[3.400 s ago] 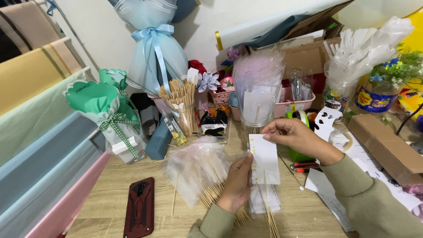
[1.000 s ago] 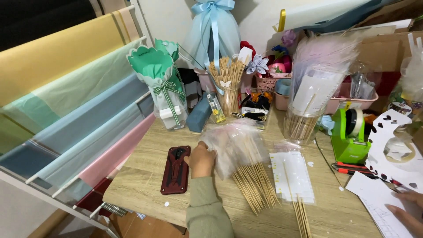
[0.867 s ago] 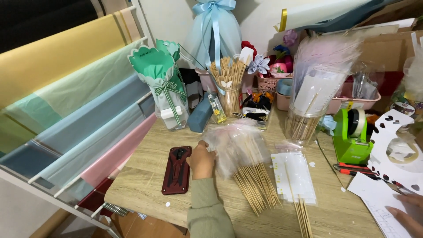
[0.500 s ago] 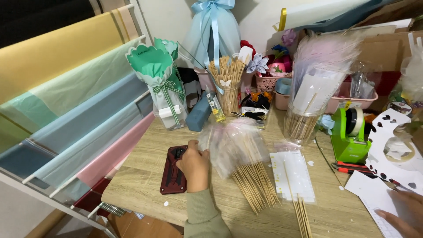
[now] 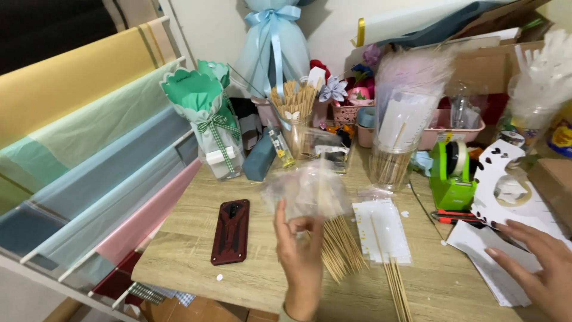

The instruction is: The person places small white paper labels into clear plastic bags containing wooden skewers, then seals each bag and stacks them on the table. The process is repeated for multiple bags throughout the clip.

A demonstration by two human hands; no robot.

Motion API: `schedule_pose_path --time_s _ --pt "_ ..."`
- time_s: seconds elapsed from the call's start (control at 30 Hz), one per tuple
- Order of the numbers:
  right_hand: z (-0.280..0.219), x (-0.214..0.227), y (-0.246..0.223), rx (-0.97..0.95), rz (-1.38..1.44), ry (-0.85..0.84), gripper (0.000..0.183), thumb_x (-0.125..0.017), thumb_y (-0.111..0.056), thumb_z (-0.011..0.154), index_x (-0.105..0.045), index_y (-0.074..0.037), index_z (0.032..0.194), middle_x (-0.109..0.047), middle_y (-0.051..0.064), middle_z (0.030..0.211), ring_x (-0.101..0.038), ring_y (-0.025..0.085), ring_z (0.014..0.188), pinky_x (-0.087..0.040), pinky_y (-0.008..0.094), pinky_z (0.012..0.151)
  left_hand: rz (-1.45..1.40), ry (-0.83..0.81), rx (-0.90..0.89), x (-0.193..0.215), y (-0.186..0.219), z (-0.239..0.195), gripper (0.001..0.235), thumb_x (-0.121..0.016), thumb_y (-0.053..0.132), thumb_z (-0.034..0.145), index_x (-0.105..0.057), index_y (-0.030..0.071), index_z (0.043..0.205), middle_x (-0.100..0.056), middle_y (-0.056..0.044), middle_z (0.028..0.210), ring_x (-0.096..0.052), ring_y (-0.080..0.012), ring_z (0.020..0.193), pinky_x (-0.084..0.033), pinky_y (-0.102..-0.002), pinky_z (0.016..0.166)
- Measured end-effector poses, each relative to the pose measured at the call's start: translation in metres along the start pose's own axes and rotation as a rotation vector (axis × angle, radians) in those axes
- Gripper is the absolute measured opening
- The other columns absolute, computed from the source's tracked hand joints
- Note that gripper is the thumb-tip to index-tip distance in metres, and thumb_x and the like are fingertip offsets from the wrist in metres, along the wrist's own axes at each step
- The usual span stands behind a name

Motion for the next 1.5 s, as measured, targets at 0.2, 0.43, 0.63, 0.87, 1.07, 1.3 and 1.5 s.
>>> schedule_pose_path --time_s 0.2,0.43,0.63,0.87,1.07,1.3,1.5 --pt "0.034 0.008 -0.069 -0.313 0.632 -0.281 0.062 -0.066 -0.017 0.083 -0.058 -0.013 0.145 -0.074 0.006 0.135 -0.065 0.017 0.124 -0.044 0.035 0.112 -0.355 -0.177 0.184 -0.067 0.012 -0.08 0.084 -0.083 0.015 0.085 -0.036 0.004 0.154 -0.069 -0.002 0.078 -0.067 -0.0136 0.074 -0.057 -0.032 0.088" --pt "0.038 -0.022 -0.096 -0.292 1.172 -0.29 0.044 -0.068 -0.001 0.087 -0.055 -0.005 0.128 -0.079 0.025 0.112 -0.076 0.03 0.095 -0.063 0.042 0.082 0.029 -0.092 -0.358 -0.082 0.035 -0.122 0.08 -0.091 0.017 0.08 -0.046 0.007 0.146 -0.071 0.013 0.076 -0.06 -0.0033 0.058 -0.054 -0.028 0.073" --pt "0.038 -0.026 -0.102 -0.218 1.264 -0.242 0.074 -0.07 0.003 0.085 -0.041 -0.007 0.152 -0.076 0.017 0.087 -0.075 0.022 0.073 -0.065 0.033 0.063 -0.19 -0.423 0.082 -0.079 0.039 -0.091 0.098 -0.082 0.052 0.073 -0.038 0.013 0.152 -0.074 0.002 0.098 -0.063 -0.0118 0.074 -0.055 -0.032 0.074" --pt "0.036 -0.029 -0.125 -0.097 1.281 -0.319 0.103 -0.072 0.0 0.084 -0.01 -0.015 0.164 -0.074 0.013 0.073 -0.071 0.019 0.064 -0.062 0.029 0.056 -0.607 -1.122 0.626 -0.118 0.081 0.002 0.108 -0.059 0.07 0.071 -0.036 0.012 0.158 -0.066 -0.009 0.141 -0.064 -0.025 0.124 -0.046 -0.041 0.114" --pt "0.031 -0.078 -0.089 -0.256 1.337 -0.295 0.107 -0.071 0.011 0.08 -0.011 -0.016 0.164 -0.081 0.018 0.089 -0.078 0.022 0.084 -0.062 0.033 0.076 -0.772 -1.011 0.623 -0.18 0.002 0.004 0.059 -0.069 0.024 0.09 -0.057 0.005 0.145 -0.073 -0.016 0.127 -0.073 -0.0203 0.104 -0.056 -0.03 0.085" --pt "0.03 -0.079 -0.099 -0.353 1.169 -0.468 0.11 -0.072 0.015 0.081 -0.008 -0.022 0.164 -0.078 0.019 0.081 -0.075 0.026 0.065 -0.063 0.029 0.055 -0.586 -1.005 0.845 -0.165 0.012 -0.001 0.044 -0.07 0.021 0.093 -0.068 0.009 0.135 -0.079 -0.005 0.103 -0.071 -0.0156 0.086 -0.056 -0.026 0.072" --pt "0.034 -0.027 -0.019 -0.301 0.463 -0.101 0.036 -0.085 -0.023 0.081 -0.08 -0.019 0.116 -0.083 0.009 0.097 -0.074 0.022 0.079 -0.057 0.035 0.067 -0.802 -0.859 0.934 -0.182 -0.044 -0.01 0.04 -0.077 0.016 0.091 -0.07 0.007 0.128 -0.078 -0.014 0.115 -0.079 -0.0286 0.09 -0.064 -0.035 0.076"
Point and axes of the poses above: each hand's wrist, its own z-axis towards the middle knuckle, its own x-axis out of the back of the hand, y = z × x, the point moved 4 cm from there along z, towards the middle knuckle
